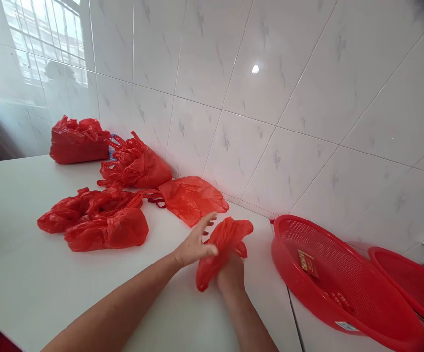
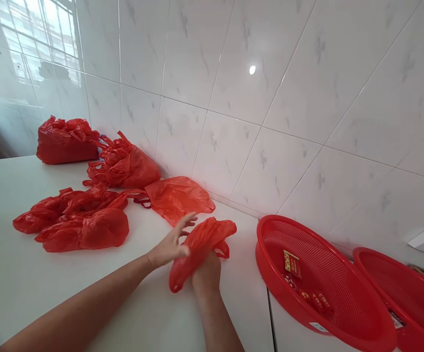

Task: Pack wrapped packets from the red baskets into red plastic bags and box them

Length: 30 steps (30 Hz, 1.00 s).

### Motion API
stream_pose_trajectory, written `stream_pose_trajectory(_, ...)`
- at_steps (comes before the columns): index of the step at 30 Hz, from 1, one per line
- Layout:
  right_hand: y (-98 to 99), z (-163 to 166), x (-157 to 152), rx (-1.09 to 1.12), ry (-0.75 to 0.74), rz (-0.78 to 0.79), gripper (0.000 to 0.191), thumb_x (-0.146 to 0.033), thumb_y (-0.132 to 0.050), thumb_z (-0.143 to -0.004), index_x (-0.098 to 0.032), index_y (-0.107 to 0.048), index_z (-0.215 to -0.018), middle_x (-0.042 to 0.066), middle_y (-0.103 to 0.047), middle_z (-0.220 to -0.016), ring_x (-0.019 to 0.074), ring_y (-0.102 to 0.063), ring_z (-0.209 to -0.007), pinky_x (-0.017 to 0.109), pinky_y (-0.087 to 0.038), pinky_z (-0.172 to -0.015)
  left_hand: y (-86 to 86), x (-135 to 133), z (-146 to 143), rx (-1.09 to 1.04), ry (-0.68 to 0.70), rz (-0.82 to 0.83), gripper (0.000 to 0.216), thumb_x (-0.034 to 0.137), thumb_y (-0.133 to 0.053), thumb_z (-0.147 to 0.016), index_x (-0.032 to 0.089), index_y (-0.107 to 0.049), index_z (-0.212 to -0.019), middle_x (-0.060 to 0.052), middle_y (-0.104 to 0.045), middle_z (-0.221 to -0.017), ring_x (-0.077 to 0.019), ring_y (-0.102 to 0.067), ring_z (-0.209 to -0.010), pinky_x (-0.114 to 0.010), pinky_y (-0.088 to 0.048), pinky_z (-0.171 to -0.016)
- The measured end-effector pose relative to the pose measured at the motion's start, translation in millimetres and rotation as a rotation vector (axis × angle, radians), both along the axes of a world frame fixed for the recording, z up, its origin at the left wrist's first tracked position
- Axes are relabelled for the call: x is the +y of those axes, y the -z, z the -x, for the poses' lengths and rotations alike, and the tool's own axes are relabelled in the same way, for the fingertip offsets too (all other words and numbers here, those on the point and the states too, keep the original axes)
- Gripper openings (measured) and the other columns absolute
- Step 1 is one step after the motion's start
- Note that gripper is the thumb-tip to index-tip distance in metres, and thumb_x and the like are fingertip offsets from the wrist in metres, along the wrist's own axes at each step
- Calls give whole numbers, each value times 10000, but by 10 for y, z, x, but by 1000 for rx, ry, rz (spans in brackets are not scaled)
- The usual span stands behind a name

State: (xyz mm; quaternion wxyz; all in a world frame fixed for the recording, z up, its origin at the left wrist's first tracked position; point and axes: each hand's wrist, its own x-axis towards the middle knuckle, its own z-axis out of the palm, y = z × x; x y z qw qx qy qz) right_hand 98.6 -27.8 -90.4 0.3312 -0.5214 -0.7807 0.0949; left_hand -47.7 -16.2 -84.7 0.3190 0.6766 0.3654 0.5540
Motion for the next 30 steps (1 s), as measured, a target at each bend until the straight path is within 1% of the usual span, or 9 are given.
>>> stream_pose_trajectory(1,9,-5,5,29,13,51,212,-205,-400,-866,-212,-594,-781,10,-650,-650,147,-594,-548,214,-399,-421,-18,-41,-55,120,36,-20,925,522,-761,-556,246,-398,-1361,-141,-405,-1392,-312,-423,-1217,-406,-425,-922)
stream_pose_trajectory(3,28,-26,19,7,28,129,189,-194,-412,-844,-204,-600,-852,23,-664,-727,156,-605,-587,222,-394,-441,-33,-73,-126,262,40,-1,651,407,-769,-576,248,-585,-1180,-104,-507,-1303,-296,-492,-1141,-388,-434,-904)
stream_pose_trajectory(6,63,-107,71,-196,101,64,285,-295,-473,-842,-198,-586,-1085,110,-629,-1108,206,-632,-752,269,-416,-515,-24,5,-71,95,-154,136,151,339,-594,-749,202,-638,-794,-31,-640,-838,-197,-595,-783,-313,-469,-710)
stream_pose_trajectory(8,82,-191,127,-290,216,13,442,-438,-444,-871,-174,-518,-1218,162,-555,-1231,257,-629,-870,311,-443,-580,-12,91,60,-192,-292,228,177,365,-554,-780,190,-569,-757,-1,-593,-718,-159,-566,-670,-277,-451,-619)
stream_pose_trajectory(11,81,-318,217,-279,341,95,509,-498,-290,-924,-155,-474,-1252,150,-616,-1110,255,-637,-877,334,-456,-622,8,177,267,-577,-316,324,262,422,-602,-753,185,-508,-810,10,-571,-757,-125,-540,-644,-252,-446,-599)
stream_pose_trajectory(16,35,-340,226,-199,448,84,407,-372,-321,-933,-172,-417,-1274,86,-667,-959,213,-650,-712,302,-425,-525,62,176,334,-643,-275,360,332,489,-625,-739,181,-508,-781,16,-556,-755,-107,-516,-627,-227,-428,-579)
stream_pose_trajectory(20,93,-123,72,-175,358,-191,332,-315,-378,-919,-165,-486,-1194,117,-633,-1075,195,-641,-737,280,-422,-511,79,134,217,-618,-234,361,366,533,-605,-748,174,-535,-761,-4,-591,-739,-126,-538,-633,-232,-423,-573)
stream_pose_trajectory(24,164,102,-46,-111,87,-361,255,-160,-347,-894,-182,-585,-981,77,-652,-915,165,-603,-689,269,-440,-547,39,63,96,-605,-54,403,384,534,-578,-776,151,-562,-750,-23,-604,-685,-134,-545,-608,-248,-427,-586)
stream_pose_trajectory(30,49,42,21,147,-87,-165,148,-268,-480,-861,-224,-572,-968,42,-621,-909,186,-573,-831,300,-478,-715,-29,-60,-19,-511,319,511,379,502,-623,-763,138,-564,-679,5,-546,-596,-95,-477,-537,-221,-371,-542)
